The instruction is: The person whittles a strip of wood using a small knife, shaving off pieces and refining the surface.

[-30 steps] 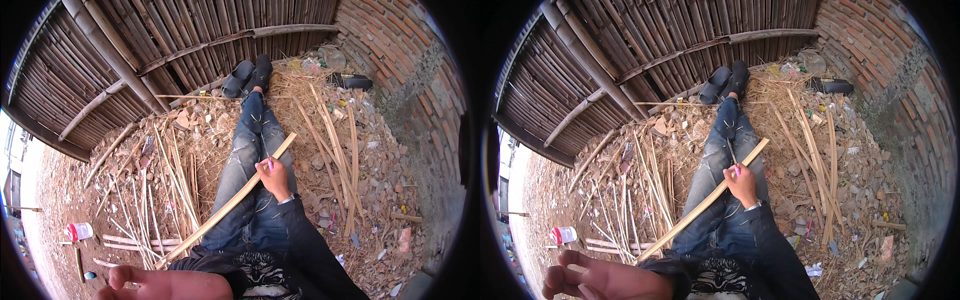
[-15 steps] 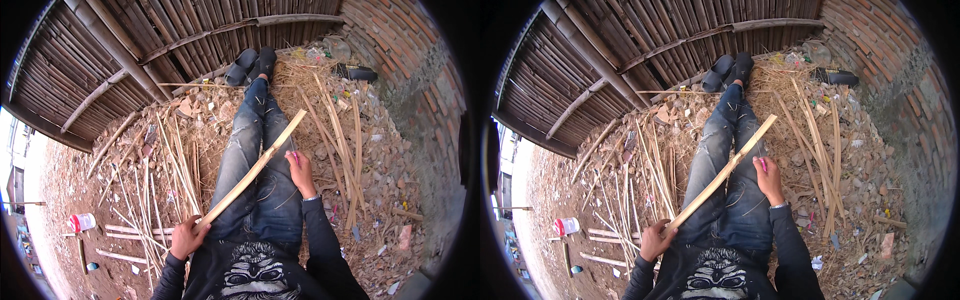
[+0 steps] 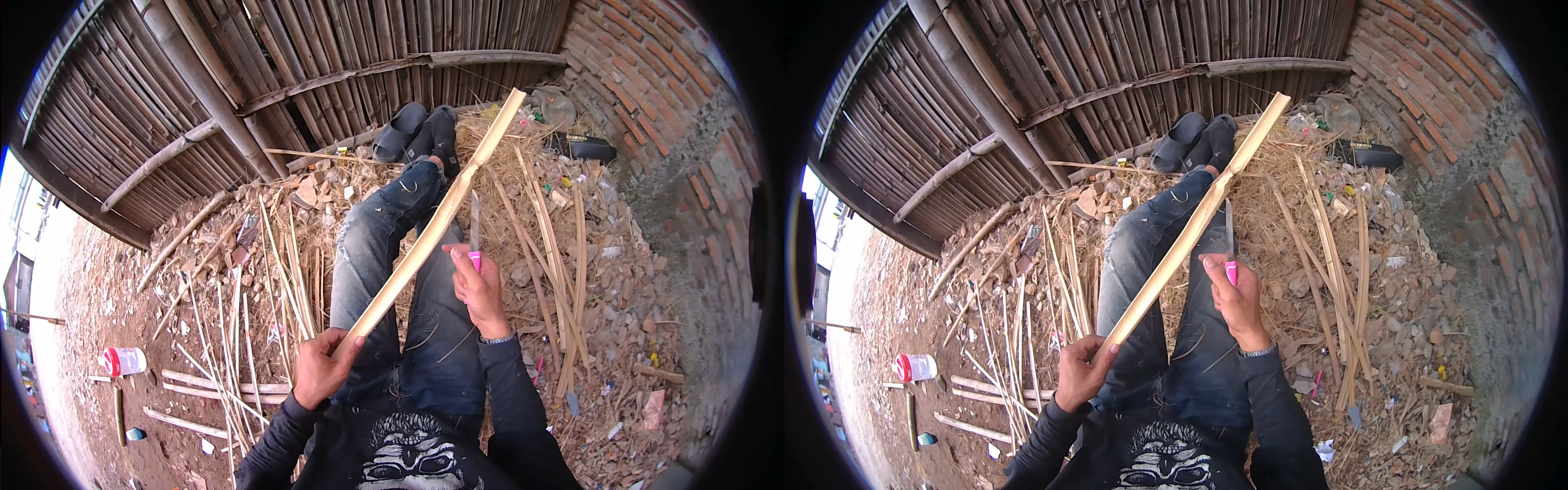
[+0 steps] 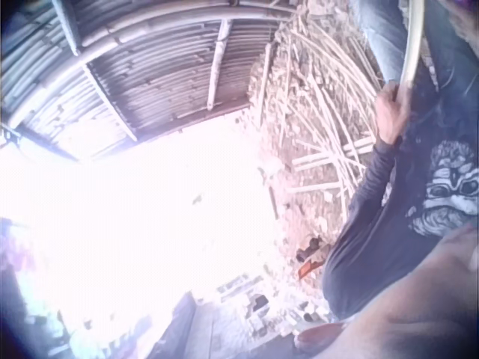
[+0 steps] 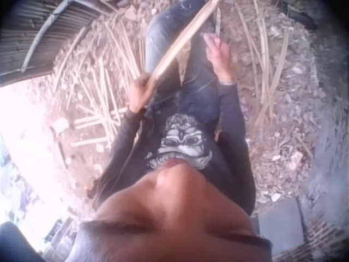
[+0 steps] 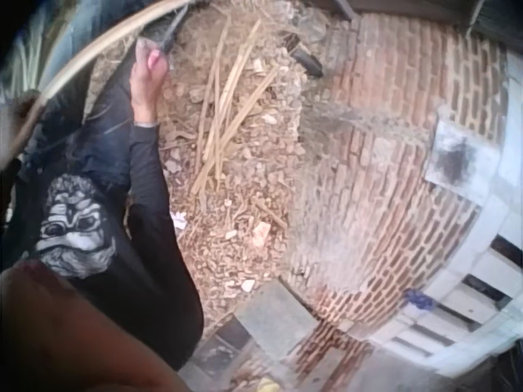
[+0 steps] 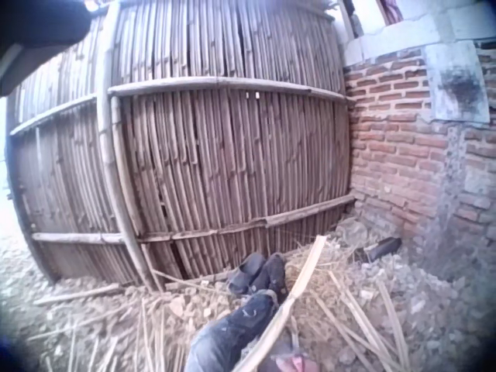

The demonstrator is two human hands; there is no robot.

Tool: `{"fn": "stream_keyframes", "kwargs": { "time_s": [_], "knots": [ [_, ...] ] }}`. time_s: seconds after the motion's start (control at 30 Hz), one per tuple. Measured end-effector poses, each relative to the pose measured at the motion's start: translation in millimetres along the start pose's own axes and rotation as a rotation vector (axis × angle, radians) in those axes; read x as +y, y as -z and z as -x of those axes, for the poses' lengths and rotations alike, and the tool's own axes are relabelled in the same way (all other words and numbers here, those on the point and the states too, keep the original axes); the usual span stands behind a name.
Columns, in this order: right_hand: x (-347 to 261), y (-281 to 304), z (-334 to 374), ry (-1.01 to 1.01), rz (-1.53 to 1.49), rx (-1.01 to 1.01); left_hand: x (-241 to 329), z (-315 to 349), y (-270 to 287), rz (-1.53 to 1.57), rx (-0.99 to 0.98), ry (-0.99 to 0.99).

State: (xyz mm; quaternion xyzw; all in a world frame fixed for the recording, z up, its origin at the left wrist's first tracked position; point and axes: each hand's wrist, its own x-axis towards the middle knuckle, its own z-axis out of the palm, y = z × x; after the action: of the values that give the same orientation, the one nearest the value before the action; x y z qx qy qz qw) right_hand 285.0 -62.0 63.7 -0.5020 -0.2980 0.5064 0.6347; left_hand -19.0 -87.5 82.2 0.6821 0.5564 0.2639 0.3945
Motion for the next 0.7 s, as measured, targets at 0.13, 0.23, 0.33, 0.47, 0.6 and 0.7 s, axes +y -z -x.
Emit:
{"fn": "stream_keyframes", "kwargs": {
  "time_s": [0.13,0.23,0.33,0.47,0.6,0.7],
  "knots": [
    [-27.4,-10.5,-21.8,0.159,-0.055,0.059,-14.7,-12.4,-3.9,0.038,0.076,-0.097],
    [-43.6,-9.8,-48.2,0.221,-0.064,0.144,-37.9,-9.7,-2.4,0.089,0.073,-0.087],
    [-59.7,-5.9,-72.4,0.26,-0.066,0.174,-58.1,-3.2,1.4,0.095,0.048,-0.097],
    [-71.1,2.3,-91.2,0.327,0.06,0.123,-79.6,-1.6,7.5,0.107,-0.027,-0.095],
    [-70.3,-5.1,-87.7,0.322,0.188,0.092,-62.0,-15.7,15.3,-0.014,-0.074,-0.107],
    [-66.4,-21.5,-72.3,0.298,0.178,0.029,-31.5,-45.3,-1.3,0.068,0.005,-0.29]
  ]
}}
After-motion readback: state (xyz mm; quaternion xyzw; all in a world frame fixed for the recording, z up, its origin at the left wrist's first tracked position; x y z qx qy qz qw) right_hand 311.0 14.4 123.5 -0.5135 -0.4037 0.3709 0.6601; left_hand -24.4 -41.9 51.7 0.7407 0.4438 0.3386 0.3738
